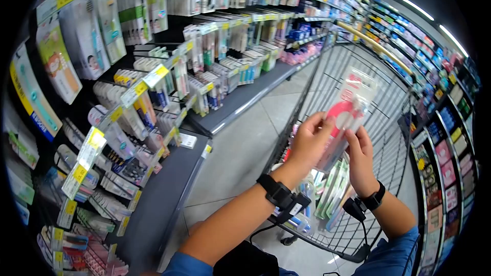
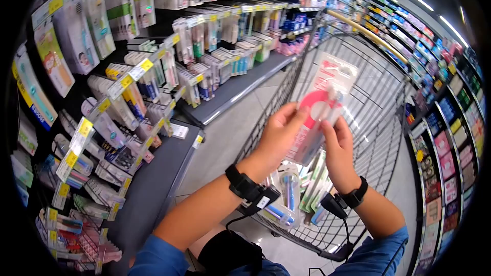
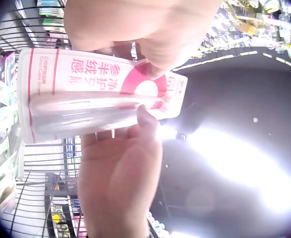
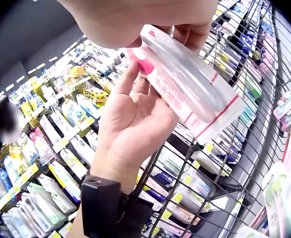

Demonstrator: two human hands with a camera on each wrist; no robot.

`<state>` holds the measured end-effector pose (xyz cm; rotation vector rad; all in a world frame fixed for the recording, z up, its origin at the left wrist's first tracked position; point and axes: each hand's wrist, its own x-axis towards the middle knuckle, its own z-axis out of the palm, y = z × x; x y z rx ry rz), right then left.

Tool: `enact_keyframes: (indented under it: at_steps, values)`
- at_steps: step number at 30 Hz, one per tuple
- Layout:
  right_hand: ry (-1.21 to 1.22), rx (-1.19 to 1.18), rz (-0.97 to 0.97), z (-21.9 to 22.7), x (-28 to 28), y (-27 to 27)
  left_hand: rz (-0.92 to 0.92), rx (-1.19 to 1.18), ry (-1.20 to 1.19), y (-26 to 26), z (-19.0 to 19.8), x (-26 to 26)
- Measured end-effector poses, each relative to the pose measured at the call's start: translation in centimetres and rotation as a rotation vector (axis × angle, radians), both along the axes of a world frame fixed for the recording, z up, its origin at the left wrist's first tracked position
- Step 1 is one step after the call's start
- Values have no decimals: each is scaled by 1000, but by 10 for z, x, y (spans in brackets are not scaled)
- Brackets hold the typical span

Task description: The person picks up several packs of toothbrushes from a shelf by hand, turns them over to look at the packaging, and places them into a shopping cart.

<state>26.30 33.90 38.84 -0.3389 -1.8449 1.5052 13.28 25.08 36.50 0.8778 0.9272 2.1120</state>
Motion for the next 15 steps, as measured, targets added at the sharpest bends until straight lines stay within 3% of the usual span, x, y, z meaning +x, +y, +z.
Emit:
enact_keyframes:
  at_steps: [3, 5, 9, 13, 15]
  values:
    - [-29, 3, -17, -15, 6, 12, 84, -113, 194, -4, -2, 0]
    - [-215, 83, -100, -20, 15, 32, 198, -7, 208, 13, -16, 6]
    - [23, 4, -86, -56, 12, 88, 310, -25, 157, 39, -18, 9]
    - [-17, 181, -187, -59, 5, 114, 333, -79, 197, 51, -12, -8]
    - [-107, 277, -241, -51, 5, 138, 346, 30, 162, 54, -10, -12]
